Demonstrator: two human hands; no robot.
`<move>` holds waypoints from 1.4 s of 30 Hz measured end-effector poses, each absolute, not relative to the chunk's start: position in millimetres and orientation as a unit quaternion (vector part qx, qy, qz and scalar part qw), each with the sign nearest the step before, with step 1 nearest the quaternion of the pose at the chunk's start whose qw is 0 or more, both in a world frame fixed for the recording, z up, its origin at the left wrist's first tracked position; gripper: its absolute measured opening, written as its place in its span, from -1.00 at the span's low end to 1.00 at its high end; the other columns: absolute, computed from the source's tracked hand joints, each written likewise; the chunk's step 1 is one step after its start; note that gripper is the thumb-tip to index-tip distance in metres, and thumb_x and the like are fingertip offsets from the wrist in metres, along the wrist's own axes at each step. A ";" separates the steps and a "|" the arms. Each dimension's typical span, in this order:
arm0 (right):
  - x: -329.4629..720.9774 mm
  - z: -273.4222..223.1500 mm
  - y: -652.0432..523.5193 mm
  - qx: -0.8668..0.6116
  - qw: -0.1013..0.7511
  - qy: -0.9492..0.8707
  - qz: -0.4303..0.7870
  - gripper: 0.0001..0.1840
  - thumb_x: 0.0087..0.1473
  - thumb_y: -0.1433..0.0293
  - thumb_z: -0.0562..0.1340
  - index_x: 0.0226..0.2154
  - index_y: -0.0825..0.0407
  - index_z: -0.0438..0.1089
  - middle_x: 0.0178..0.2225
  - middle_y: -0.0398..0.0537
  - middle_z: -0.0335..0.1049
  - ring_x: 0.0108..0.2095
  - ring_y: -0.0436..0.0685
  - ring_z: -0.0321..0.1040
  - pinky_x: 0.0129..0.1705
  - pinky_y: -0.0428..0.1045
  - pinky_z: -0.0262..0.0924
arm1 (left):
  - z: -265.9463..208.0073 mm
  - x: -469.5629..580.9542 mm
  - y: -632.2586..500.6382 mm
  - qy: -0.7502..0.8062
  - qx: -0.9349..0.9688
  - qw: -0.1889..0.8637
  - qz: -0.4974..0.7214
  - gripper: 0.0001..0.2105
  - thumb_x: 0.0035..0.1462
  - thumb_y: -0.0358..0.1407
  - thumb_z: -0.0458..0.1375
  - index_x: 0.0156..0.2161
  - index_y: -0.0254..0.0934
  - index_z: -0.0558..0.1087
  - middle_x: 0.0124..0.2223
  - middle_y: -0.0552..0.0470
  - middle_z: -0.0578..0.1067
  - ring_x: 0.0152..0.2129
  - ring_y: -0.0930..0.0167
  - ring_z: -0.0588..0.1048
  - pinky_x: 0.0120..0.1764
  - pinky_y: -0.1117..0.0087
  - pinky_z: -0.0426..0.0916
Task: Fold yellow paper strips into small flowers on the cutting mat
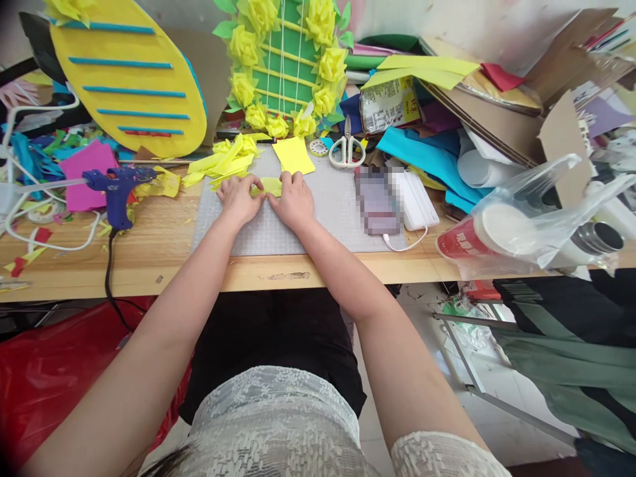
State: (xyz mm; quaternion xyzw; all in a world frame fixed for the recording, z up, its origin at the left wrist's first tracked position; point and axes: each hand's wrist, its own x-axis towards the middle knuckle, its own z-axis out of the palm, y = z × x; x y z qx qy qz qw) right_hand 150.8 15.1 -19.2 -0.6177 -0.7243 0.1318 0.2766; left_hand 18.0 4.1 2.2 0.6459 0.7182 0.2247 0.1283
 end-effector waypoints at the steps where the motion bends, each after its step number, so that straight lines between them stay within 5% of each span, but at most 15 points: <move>1: 150.2 -20.0 15.1 -0.615 0.276 -0.728 0.125 -0.60 0.08 0.15 0.19 -0.13 0.05 0.18 -0.09 0.16 0.20 -0.07 0.26 0.26 -0.03 0.18 0.24 | 1.5 17.4 4.3 0.717 0.646 0.129 0.228 -0.88 0.04 -0.27 0.19 -0.26 -0.09 0.46 -0.05 -0.08 0.45 0.04 0.09 0.29 0.13 -0.02 0.11; 6: 154.4 -13.1 14.2 -0.644 0.247 -0.710 0.143 -0.74 0.17 0.35 0.08 -0.07 0.05 0.16 -0.04 0.18 0.16 -0.08 0.24 0.30 -0.06 0.16 0.27 | 2.2 16.4 3.0 0.716 0.642 0.141 0.233 -0.89 0.03 -0.29 0.20 -0.27 -0.09 0.45 -0.05 -0.11 0.42 0.06 0.09 0.28 0.14 -0.02 0.09; 14: 159.0 -12.4 15.6 -0.644 0.251 -0.703 0.170 -0.67 0.07 0.53 0.02 -0.07 0.05 0.17 -0.02 0.19 0.15 -0.07 0.27 0.31 -0.04 0.26 0.27 | 10.0 17.7 -1.6 0.726 0.642 0.119 0.216 -0.70 0.01 -0.27 0.20 -0.08 -0.05 0.42 0.01 -0.11 0.40 0.09 0.07 0.25 0.17 -0.01 0.02; 21: 162.7 -16.5 21.4 -0.646 0.284 -0.687 0.173 -0.70 0.04 0.51 0.00 -0.13 0.01 0.19 -0.07 0.12 0.20 -0.12 0.21 0.29 -0.05 0.25 0.29 | 8.5 17.3 -4.4 0.690 0.681 0.107 0.223 -0.65 0.04 -0.31 0.13 -0.02 -0.05 0.40 0.10 -0.06 0.41 0.10 0.11 0.26 0.16 0.02 0.02; 33: 167.7 -16.8 23.3 -0.631 0.306 -0.683 0.203 -0.67 -0.01 0.55 0.02 -0.15 -0.01 0.19 -0.12 0.02 0.24 -0.16 0.11 0.25 -0.02 0.17 0.24 | 12.4 13.7 7.0 0.698 0.646 0.159 0.265 -0.74 0.21 -0.16 -0.02 -0.23 -0.19 0.48 -0.18 -0.02 0.56 -0.13 0.28 0.48 0.06 0.18 0.16; 42: 160.0 -13.6 15.7 -0.522 0.331 -0.770 0.156 -0.71 0.09 0.34 0.13 -0.10 0.01 0.25 -0.07 0.04 0.28 -0.12 0.12 0.26 -0.12 0.04 0.25 | 8.9 19.5 -2.1 0.672 0.644 0.222 0.291 -0.61 0.23 -0.11 0.01 0.03 -0.29 0.44 -0.03 -0.09 0.56 -0.13 0.30 0.51 0.03 0.27 0.24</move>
